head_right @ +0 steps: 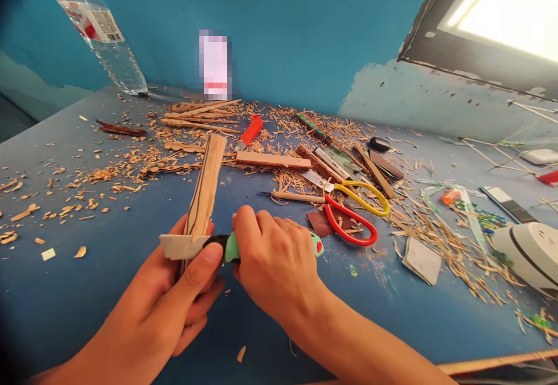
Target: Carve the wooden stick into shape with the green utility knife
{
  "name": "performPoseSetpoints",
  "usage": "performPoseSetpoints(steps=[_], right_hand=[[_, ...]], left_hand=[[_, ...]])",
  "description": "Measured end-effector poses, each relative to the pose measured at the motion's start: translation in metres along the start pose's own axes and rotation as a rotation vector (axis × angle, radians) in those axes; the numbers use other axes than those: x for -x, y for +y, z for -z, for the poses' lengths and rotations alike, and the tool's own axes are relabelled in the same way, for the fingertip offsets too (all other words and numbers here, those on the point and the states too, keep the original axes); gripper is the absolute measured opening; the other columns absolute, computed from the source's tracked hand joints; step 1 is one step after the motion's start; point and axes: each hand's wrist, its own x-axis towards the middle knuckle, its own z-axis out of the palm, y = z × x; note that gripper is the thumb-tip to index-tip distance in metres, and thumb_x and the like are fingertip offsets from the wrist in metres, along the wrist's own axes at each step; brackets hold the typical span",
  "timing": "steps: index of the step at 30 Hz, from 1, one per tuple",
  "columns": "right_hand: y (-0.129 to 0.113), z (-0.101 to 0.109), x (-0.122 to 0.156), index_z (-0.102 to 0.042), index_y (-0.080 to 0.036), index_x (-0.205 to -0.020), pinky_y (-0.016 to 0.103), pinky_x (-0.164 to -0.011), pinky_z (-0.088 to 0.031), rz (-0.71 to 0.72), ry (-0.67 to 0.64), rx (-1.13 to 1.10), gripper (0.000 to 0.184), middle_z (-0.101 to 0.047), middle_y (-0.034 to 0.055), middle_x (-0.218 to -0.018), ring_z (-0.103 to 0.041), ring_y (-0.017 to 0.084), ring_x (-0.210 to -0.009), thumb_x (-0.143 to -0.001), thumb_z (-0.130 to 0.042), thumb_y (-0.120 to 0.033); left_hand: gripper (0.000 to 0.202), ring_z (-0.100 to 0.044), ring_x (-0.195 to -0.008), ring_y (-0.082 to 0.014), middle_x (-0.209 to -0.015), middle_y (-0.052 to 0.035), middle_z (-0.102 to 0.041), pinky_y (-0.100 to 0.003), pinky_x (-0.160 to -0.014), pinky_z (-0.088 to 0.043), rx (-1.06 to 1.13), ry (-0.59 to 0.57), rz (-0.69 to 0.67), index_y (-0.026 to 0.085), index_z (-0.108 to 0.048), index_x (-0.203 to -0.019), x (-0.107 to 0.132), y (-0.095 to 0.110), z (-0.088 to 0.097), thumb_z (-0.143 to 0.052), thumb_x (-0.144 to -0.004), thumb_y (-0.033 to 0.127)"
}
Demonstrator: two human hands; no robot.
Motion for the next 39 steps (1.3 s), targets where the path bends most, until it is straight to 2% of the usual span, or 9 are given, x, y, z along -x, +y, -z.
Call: performPoseSetpoints(steps=[4, 13, 16, 21, 24, 28, 32, 35, 39], right_hand=[[-0.006, -0.006, -0.006, -0.053, -0.023, -0.081, 0.033, -0.054, -0.027, 0.011, 0.098, 0.133, 0.027, -0.063, -0.0003, -0.062, -0.059, 0.017, -0.050, -0.106, -0.043, -0.021], [-0.011, -0.009, -0.008, -0.056, -0.022, -0.083, 0.033, -0.054, -0.029, 0.036, 0.102, 0.177, 0.026, -0.065, 0.0011, -0.066, -0.061, 0.018, -0.051, -0.102, -0.040, -0.014], [-0.010, -0.009, -0.008, -0.056, -0.022, -0.086, 0.033, -0.054, -0.028, 0.019, 0.064, 0.136, 0.020, -0.067, 0.0018, -0.070, -0.060, 0.018, -0.052, -0.098, -0.043, -0.012], [0.006, 0.004, -0.012, -0.054, -0.023, -0.092, 0.029, -0.053, -0.026, 0.010, -0.124, -0.243, 0.018, -0.066, -0.0022, -0.074, -0.050, 0.014, -0.055, -0.079, -0.056, -0.011], [0.013, 0.017, -0.015, -0.053, -0.023, -0.087, 0.025, -0.054, -0.032, -0.089, -0.110, -0.595, 0.009, -0.054, -0.0063, -0.065, -0.042, 0.011, -0.055, -0.089, -0.059, -0.016], [0.010, 0.027, -0.016, -0.063, -0.021, -0.100, 0.023, -0.053, -0.036, -0.186, -0.028, -0.826, 0.012, -0.059, -0.0048, -0.072, -0.043, 0.009, -0.055, -0.099, -0.064, -0.034], [0.004, 0.023, -0.015, -0.062, -0.020, -0.091, 0.022, -0.054, -0.035, -0.131, -0.067, -0.875, 0.008, -0.059, -0.0067, -0.070, -0.046, 0.008, -0.057, -0.092, -0.070, -0.021], [0.006, 0.022, -0.013, -0.058, -0.020, -0.082, 0.021, -0.054, -0.034, -0.085, -0.064, -0.910, 0.014, -0.053, -0.0075, -0.068, -0.042, 0.007, -0.058, -0.089, -0.066, -0.010], [0.017, 0.025, -0.011, -0.054, -0.022, -0.079, 0.022, -0.049, -0.033, -0.206, -0.094, -1.056, 0.024, -0.044, -0.0071, -0.063, -0.037, 0.009, -0.053, -0.102, -0.059, -0.029]], left_hand=[[0.053, -0.020, -0.044, -0.0036, -0.058, 0.0132, -0.028, -0.007, -0.033, -0.020, 0.144, 0.038, 0.154, 0.027, -0.044, -0.093, 0.000, 0.001, -0.003, -0.078, -0.083, 0.068], [0.056, -0.022, -0.041, -0.0036, -0.056, 0.0140, -0.029, -0.008, -0.031, -0.022, 0.104, 0.099, 0.135, 0.027, -0.043, -0.090, -0.003, 0.006, -0.008, -0.080, -0.080, 0.068], [0.051, -0.024, -0.041, -0.0041, -0.056, 0.0138, -0.031, -0.009, -0.030, -0.024, 0.066, 0.117, 0.109, 0.027, -0.042, -0.089, -0.005, 0.004, -0.006, -0.074, -0.086, 0.066], [0.043, -0.026, -0.039, -0.0039, -0.056, 0.0151, -0.033, -0.010, -0.033, -0.026, -0.024, 0.025, -0.022, 0.028, -0.041, -0.097, -0.008, 0.014, 0.008, -0.075, -0.092, 0.054], [0.051, -0.027, -0.047, -0.0030, -0.066, 0.0136, -0.035, -0.010, -0.040, -0.028, -0.057, -0.012, -0.068, 0.028, -0.040, -0.096, -0.004, 0.024, 0.015, -0.085, -0.083, 0.046], [0.047, -0.033, -0.058, -0.0061, -0.075, 0.0097, -0.041, -0.012, -0.049, -0.032, -0.101, -0.017, -0.053, 0.029, -0.046, -0.105, 0.006, 0.028, 0.009, -0.085, -0.081, 0.040], [0.048, -0.044, -0.067, -0.0113, -0.075, 0.0073, -0.048, -0.017, -0.062, -0.045, -0.103, -0.045, -0.059, 0.031, -0.049, -0.114, 0.011, 0.022, -0.001, -0.084, -0.082, 0.033], [0.044, -0.037, -0.060, -0.0094, -0.068, 0.0090, -0.043, -0.013, -0.054, -0.038, -0.069, -0.083, -0.008, 0.032, -0.048, -0.115, 0.007, 0.020, 0.002, -0.081, -0.088, 0.043], [0.033, -0.017, -0.047, -0.0066, -0.059, 0.0123, -0.033, -0.009, -0.038, -0.021, -0.031, -0.120, 0.029, 0.032, -0.042, -0.105, -0.003, 0.023, 0.018, -0.068, -0.097, 0.052]])
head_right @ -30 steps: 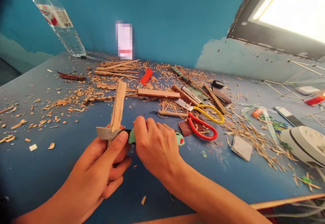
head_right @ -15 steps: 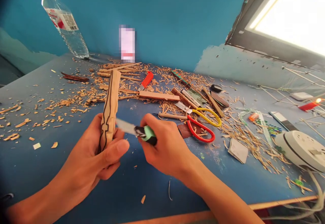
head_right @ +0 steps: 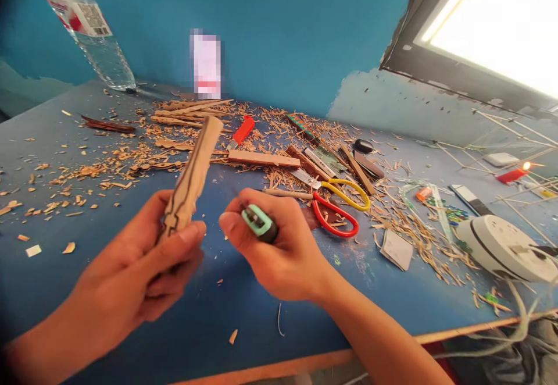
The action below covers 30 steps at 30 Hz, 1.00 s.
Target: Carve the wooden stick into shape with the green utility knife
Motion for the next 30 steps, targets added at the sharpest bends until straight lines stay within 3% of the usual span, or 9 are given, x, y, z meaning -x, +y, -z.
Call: performPoseSetpoints(steps=[3, 4, 8, 10, 13, 16, 22, 26, 30], right_hand=[[0.003, 0.008, -0.004, -0.061, -0.023, -0.101, 0.023, -0.054, -0.036, -0.016, 0.103, 0.206, 0.004, -0.056, -0.0049, -0.074, -0.045, 0.010, -0.057, -0.099, -0.062, -0.026], [0.004, 0.010, -0.005, -0.061, -0.024, -0.107, 0.023, -0.055, -0.036, -0.003, 0.136, 0.317, 0.011, -0.059, -0.0049, -0.077, -0.045, 0.010, -0.058, -0.096, -0.064, -0.023], [0.005, 0.010, -0.004, -0.050, -0.024, -0.081, 0.023, -0.054, -0.028, 0.087, 0.097, 0.554, 0.018, -0.044, -0.0093, -0.060, -0.036, 0.009, -0.054, -0.084, -0.064, -0.014], [0.002, 0.007, 0.000, -0.043, -0.023, -0.075, 0.024, -0.053, -0.025, 0.127, 0.013, 0.593, 0.024, -0.041, -0.0091, -0.060, -0.033, 0.009, -0.055, -0.079, -0.063, -0.012], [-0.001, 0.000, 0.005, -0.042, -0.023, -0.074, 0.027, -0.053, -0.020, 0.108, -0.066, 0.617, 0.022, -0.042, -0.0093, -0.060, -0.031, 0.009, -0.053, -0.077, -0.060, -0.011], [0.000, -0.006, 0.007, -0.052, -0.023, -0.078, 0.028, -0.054, -0.021, 0.064, -0.109, 0.586, 0.014, -0.049, -0.0093, -0.062, -0.036, 0.008, -0.051, -0.074, -0.059, -0.012], [-0.001, -0.007, 0.008, -0.056, -0.022, -0.079, 0.028, -0.056, -0.022, -0.013, -0.181, 0.564, 0.014, -0.054, -0.0084, -0.063, -0.042, 0.008, -0.054, -0.070, -0.060, -0.013], [-0.003, -0.006, 0.009, -0.056, -0.022, -0.078, 0.028, -0.056, -0.023, -0.036, -0.202, 0.570, 0.011, -0.057, -0.0078, -0.063, -0.046, 0.009, -0.054, -0.071, -0.059, -0.015], [-0.002, -0.009, 0.012, -0.059, -0.023, -0.083, 0.027, -0.058, -0.023, -0.078, -0.217, 0.650, 0.014, -0.062, -0.0071, -0.066, -0.053, 0.011, -0.057, -0.072, -0.064, -0.016]], left_hand=[[0.030, -0.022, -0.049, -0.0079, -0.062, 0.0106, -0.037, -0.008, -0.037, -0.024, -0.026, -0.017, -0.071, 0.032, -0.044, -0.101, -0.003, 0.002, 0.009, -0.066, -0.098, 0.051], [0.028, -0.024, -0.051, -0.0085, -0.064, 0.0095, -0.038, -0.008, -0.038, -0.026, -0.034, -0.024, -0.068, 0.032, -0.046, -0.101, -0.003, 0.002, 0.010, -0.065, -0.098, 0.053], [0.030, -0.025, -0.049, -0.0066, -0.064, 0.0096, -0.035, -0.008, -0.038, -0.026, -0.099, 0.060, -0.074, 0.031, -0.056, -0.105, 0.000, -0.003, 0.005, -0.077, -0.090, 0.045], [0.049, -0.034, -0.049, -0.0060, -0.064, 0.0103, -0.038, -0.010, -0.041, -0.032, -0.130, 0.133, -0.107, 0.033, -0.058, -0.114, 0.002, -0.004, 0.002, -0.089, -0.076, 0.031], [0.064, -0.062, -0.065, -0.0124, -0.073, 0.0073, -0.056, -0.018, -0.061, -0.055, -0.105, 0.108, -0.095, 0.033, -0.062, -0.119, 0.003, -0.003, -0.002, -0.092, -0.065, 0.016], [0.058, -0.072, -0.080, -0.0166, -0.090, 0.0043, -0.071, -0.022, -0.074, -0.061, -0.021, 0.041, -0.106, 0.032, -0.067, -0.114, 0.001, -0.002, -0.005, -0.091, -0.065, 0.012], [0.036, -0.052, -0.055, -0.0092, -0.068, 0.0071, -0.064, -0.014, -0.048, -0.042, -0.164, 0.056, -0.161, 0.028, -0.070, -0.095, 0.001, -0.001, -0.005, -0.090, -0.067, 0.017], [0.029, -0.058, -0.057, -0.0129, -0.077, 0.0030, -0.070, -0.019, -0.048, -0.042, -0.301, 0.127, -0.223, 0.026, -0.066, -0.094, 0.003, -0.002, -0.007, -0.086, -0.075, 0.036], [0.027, -0.047, -0.050, -0.0118, -0.065, 0.0058, -0.057, -0.023, -0.045, -0.032, -0.527, 0.127, -0.295, 0.026, -0.058, -0.088, 0.004, -0.003, -0.006, -0.074, -0.086, 0.048]])
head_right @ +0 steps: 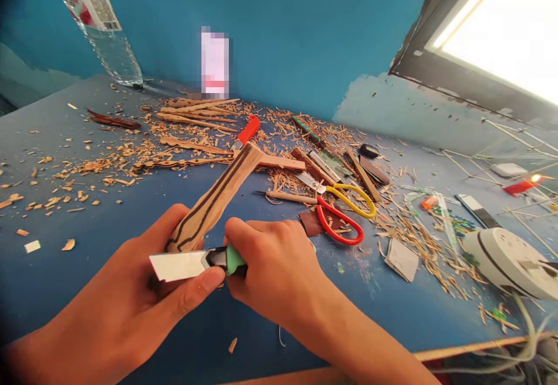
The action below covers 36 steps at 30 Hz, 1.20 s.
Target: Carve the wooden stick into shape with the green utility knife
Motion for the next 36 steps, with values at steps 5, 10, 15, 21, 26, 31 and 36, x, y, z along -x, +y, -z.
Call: performPoseSetpoints(steps=[5, 10, 15, 21, 26, 31, 36], right_hand=[[-0.005, -0.007, -0.001, -0.058, -0.023, -0.086, 0.030, -0.060, -0.023, -0.090, 0.050, 0.212, 0.015, -0.069, -0.0039, -0.070, -0.058, 0.015, -0.058, -0.075, -0.068, -0.019], [-0.017, -0.008, -0.009, -0.061, -0.022, -0.091, 0.032, -0.057, -0.019, -0.195, 0.040, 0.416, 0.014, -0.075, 0.0010, -0.074, -0.064, 0.021, -0.057, -0.080, -0.069, -0.020], [-0.021, -0.010, -0.014, -0.060, -0.023, -0.092, 0.032, -0.056, -0.017, -0.239, 0.036, 0.523, 0.012, -0.075, 0.0018, -0.077, -0.070, 0.025, -0.063, -0.084, -0.066, -0.016], [-0.016, -0.024, -0.016, -0.057, -0.022, -0.091, 0.033, -0.057, -0.016, -0.149, 0.195, 0.629, 0.012, -0.070, 0.0024, -0.074, -0.069, 0.024, -0.062, -0.090, -0.055, -0.010], [-0.004, -0.014, -0.019, -0.053, -0.023, -0.096, 0.031, -0.057, -0.020, -0.039, 0.138, 0.340, 0.019, -0.067, -0.0013, -0.079, -0.057, 0.017, -0.061, -0.084, -0.061, -0.011], [0.013, 0.013, -0.014, -0.046, -0.026, -0.100, 0.025, -0.056, -0.030, 0.008, 0.082, -0.290, 0.022, -0.048, -0.0096, -0.070, -0.038, 0.011, -0.058, -0.099, -0.067, -0.031], [0.015, 0.020, -0.010, -0.055, -0.024, -0.092, 0.023, -0.052, -0.032, -0.041, -0.090, -0.646, 0.022, -0.048, -0.0073, -0.073, -0.038, 0.009, -0.060, -0.102, -0.066, -0.041]], left_hand=[[0.033, -0.043, -0.049, -0.0138, -0.060, 0.0063, -0.050, -0.027, -0.044, -0.028, -0.096, -0.060, 0.043, 0.026, -0.056, -0.096, 0.001, -0.006, 0.001, -0.058, -0.098, 0.058], [0.033, -0.040, -0.050, -0.0111, -0.062, 0.0081, -0.043, -0.022, -0.046, -0.035, -0.017, -0.001, 0.040, 0.026, -0.050, -0.093, 0.000, -0.013, -0.005, -0.057, -0.101, 0.057], [0.041, -0.021, -0.042, -0.0075, -0.059, 0.0116, -0.026, -0.017, -0.033, -0.021, 0.173, 0.004, 0.189, 0.027, -0.044, -0.091, -0.001, -0.016, -0.012, -0.057, -0.098, 0.065], [0.045, -0.020, -0.044, -0.0062, -0.058, 0.0128, -0.026, -0.013, -0.031, -0.022, 0.341, 0.034, 0.329, 0.027, -0.040, -0.090, -0.007, -0.012, -0.019, -0.060, -0.095, 0.067], [0.046, -0.018, -0.042, -0.0050, -0.056, 0.0131, -0.027, -0.013, -0.032, -0.020, 0.342, -0.007, 0.270, 0.026, -0.042, -0.089, -0.011, -0.013, -0.011, -0.064, -0.093, 0.067], [0.049, -0.028, -0.052, -0.0051, -0.067, 0.0099, -0.034, -0.010, -0.041, -0.027, 0.210, -0.036, 0.187, 0.026, -0.048, -0.093, -0.007, -0.012, 0.006, -0.079, -0.084, 0.063], [0.037, -0.041, -0.057, -0.0092, -0.071, 0.0060, -0.046, -0.016, -0.051, -0.045, 0.586, -0.100, 0.185, 0.026, -0.049, -0.089, -0.010, -0.010, 0.006, -0.060, -0.099, 0.060]])
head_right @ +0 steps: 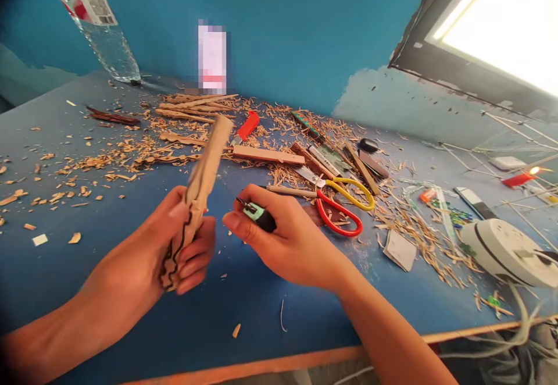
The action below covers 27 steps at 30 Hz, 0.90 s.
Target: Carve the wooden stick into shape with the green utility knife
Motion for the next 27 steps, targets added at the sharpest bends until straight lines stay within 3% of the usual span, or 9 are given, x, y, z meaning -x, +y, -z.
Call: performPoseSetpoints(steps=[5, 9, 11, 14, 16, 18, 20, 23, 27], right_hand=[[-0.007, -0.016, -0.001, -0.065, -0.023, -0.099, 0.022, -0.052, -0.031, -0.108, 0.035, -0.075, 0.029, -0.056, -0.0063, -0.081, -0.041, 0.008, -0.061, -0.086, -0.085, -0.040], [-0.008, -0.001, -0.002, -0.066, -0.021, -0.092, 0.022, -0.052, -0.034, 0.007, 0.161, -0.160, 0.025, -0.058, -0.0057, -0.072, -0.045, 0.008, -0.060, -0.086, -0.084, -0.037], [-0.007, 0.018, -0.001, -0.068, -0.021, -0.094, 0.021, -0.050, -0.035, 0.091, 0.163, -0.243, 0.021, -0.061, -0.0052, -0.071, -0.046, 0.008, -0.057, -0.089, -0.082, -0.036], [-0.006, 0.049, 0.003, -0.071, -0.020, -0.094, 0.021, -0.048, -0.036, 0.105, 0.003, -0.197, 0.019, -0.061, -0.0057, -0.068, -0.046, 0.007, -0.053, -0.088, -0.083, -0.032], [-0.006, 0.061, 0.005, -0.073, -0.018, -0.092, 0.021, -0.050, -0.038, 0.052, -0.133, -0.100, 0.018, -0.063, -0.0037, -0.070, -0.049, 0.008, -0.056, -0.087, -0.084, -0.031], [-0.006, 0.067, 0.005, -0.074, -0.017, -0.092, 0.021, -0.053, -0.041, 0.012, -0.221, -0.050, 0.020, -0.067, -0.0012, -0.075, -0.052, 0.009, -0.061, -0.088, -0.082, -0.034], [-0.005, 0.066, 0.003, -0.073, -0.017, -0.093, 0.022, -0.054, -0.042, 0.008, -0.224, -0.015, 0.023, -0.066, -0.0011, -0.076, -0.053, 0.010, -0.063, -0.089, -0.082, -0.037], [-0.002, 0.055, -0.001, -0.068, -0.020, -0.097, 0.023, -0.049, -0.036, 0.066, 0.015, 0.001, 0.030, -0.060, -0.0035, -0.075, -0.047, 0.009, -0.056, -0.093, -0.076, -0.048], [0.002, 0.025, 0.003, -0.053, -0.026, -0.083, 0.028, -0.049, -0.030, 0.207, 0.735, 0.211, 0.027, -0.045, -0.0068, -0.064, -0.039, 0.011, -0.050, -0.104, -0.059, -0.043]], left_hand=[[0.015, -0.059, -0.089, -0.0138, -0.097, 0.0013, -0.062, -0.017, -0.072, -0.055, 0.239, 0.110, -0.111, 0.027, -0.060, -0.100, -0.012, -0.001, -0.007, -0.065, -0.100, 0.042], [0.013, -0.064, -0.091, -0.0129, -0.096, -0.0001, -0.070, -0.016, -0.079, -0.056, 0.229, -0.018, -0.144, 0.027, -0.072, -0.099, -0.014, 0.011, 0.001, -0.074, -0.090, 0.018], [0.013, -0.070, -0.081, -0.0162, -0.090, -0.0045, -0.073, -0.023, -0.074, -0.060, 0.264, -0.167, 0.003, 0.023, -0.076, -0.095, -0.014, 0.025, 0.011, -0.064, -0.091, 0.020], [0.051, -0.073, -0.066, -0.0235, -0.095, -0.0122, -0.077, -0.032, -0.052, -0.061, 0.253, -0.441, 0.352, 0.020, -0.078, -0.108, -0.013, 0.045, 0.023, -0.052, -0.096, 0.062], [0.069, -0.074, -0.061, -0.0240, -0.096, -0.0134, -0.078, -0.030, -0.045, -0.059, 0.196, -0.582, 0.557, 0.024, -0.074, -0.120, -0.011, 0.052, 0.027, -0.056, -0.086, 0.081], [0.057, -0.068, -0.052, -0.0162, -0.089, -0.0085, -0.075, -0.023, -0.042, -0.055, 0.146, -0.618, 0.659, 0.030, -0.071, -0.125, -0.008, 0.052, 0.026, -0.070, -0.085, 0.071], [0.038, -0.050, -0.042, -0.0049, -0.078, -0.0017, -0.064, -0.011, -0.035, -0.041, 0.118, -0.544, 0.656, 0.030, -0.072, -0.121, -0.004, 0.048, 0.024, -0.074, -0.090, 0.052], [0.029, -0.026, -0.045, -0.0005, -0.073, 0.0030, -0.044, -0.005, -0.033, -0.017, 0.134, -0.418, 0.607, 0.023, -0.077, -0.111, -0.001, 0.041, 0.021, -0.070, -0.094, 0.046], [0.023, -0.033, -0.049, -0.0031, -0.076, 0.0016, -0.045, -0.008, -0.036, -0.030, 0.228, -0.414, 0.515, 0.022, -0.076, -0.107, -0.002, 0.036, 0.021, -0.065, -0.092, 0.036]])
